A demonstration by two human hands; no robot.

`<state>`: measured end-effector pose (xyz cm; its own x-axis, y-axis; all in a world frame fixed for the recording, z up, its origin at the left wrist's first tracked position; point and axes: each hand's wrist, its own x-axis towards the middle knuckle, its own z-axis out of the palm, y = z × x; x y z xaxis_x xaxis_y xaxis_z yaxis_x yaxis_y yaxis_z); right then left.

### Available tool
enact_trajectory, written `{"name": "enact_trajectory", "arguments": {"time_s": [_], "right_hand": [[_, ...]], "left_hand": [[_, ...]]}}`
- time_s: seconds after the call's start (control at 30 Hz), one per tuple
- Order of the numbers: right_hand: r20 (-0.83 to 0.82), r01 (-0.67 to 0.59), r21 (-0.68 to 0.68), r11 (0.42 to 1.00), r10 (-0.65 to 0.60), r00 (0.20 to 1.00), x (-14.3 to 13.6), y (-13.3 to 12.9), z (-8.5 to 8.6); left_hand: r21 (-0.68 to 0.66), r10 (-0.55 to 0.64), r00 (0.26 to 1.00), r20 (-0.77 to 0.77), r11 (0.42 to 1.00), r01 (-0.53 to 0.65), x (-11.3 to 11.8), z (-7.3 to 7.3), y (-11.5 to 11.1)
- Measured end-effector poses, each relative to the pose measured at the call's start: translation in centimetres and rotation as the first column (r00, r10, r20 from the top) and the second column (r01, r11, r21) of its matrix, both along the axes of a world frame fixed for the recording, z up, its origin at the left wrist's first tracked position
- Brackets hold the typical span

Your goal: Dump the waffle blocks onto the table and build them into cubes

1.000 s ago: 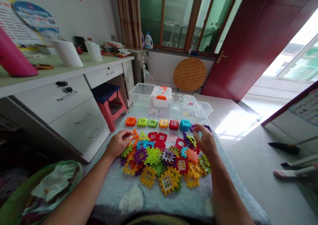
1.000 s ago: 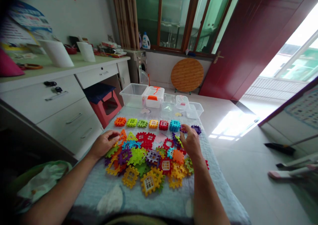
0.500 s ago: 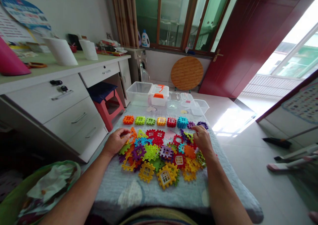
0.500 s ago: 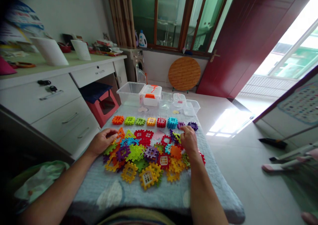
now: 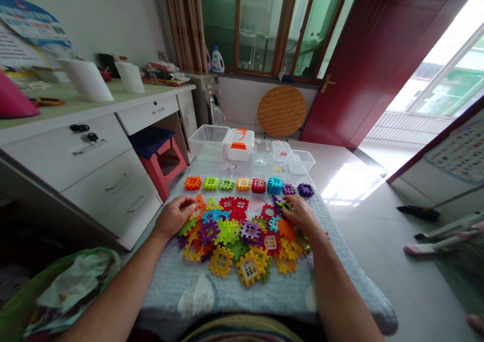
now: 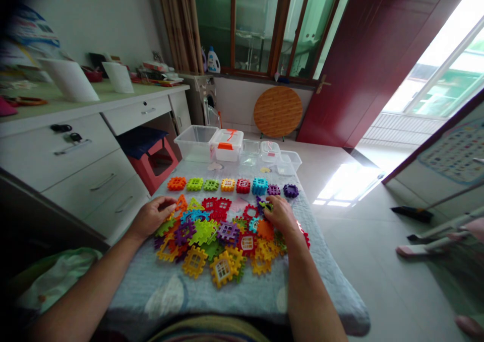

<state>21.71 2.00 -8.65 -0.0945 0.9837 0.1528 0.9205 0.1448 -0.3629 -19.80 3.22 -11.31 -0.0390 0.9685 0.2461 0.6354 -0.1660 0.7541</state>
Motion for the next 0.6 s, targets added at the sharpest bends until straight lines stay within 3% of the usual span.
{"name": "enact_trajectory", "arguments": {"time_s": [0.4,0.6], "right_hand": [[-0.029,-0.070,-0.025,0.997,0.069,0.997,-0.77,-0.25,0.32],[-0.193,-0.050,0.036,0.998,0.056,0.980,-0.55,0.04,-0.13]], "left_hand": [[-0.001,0.004,1.000,0.009,1.000,-0.004,0.07,0.15,-0.13],[-0.001,0.008,1.000,0.021,1.000,-0.008,0.25,0.40,-0.23]]}}
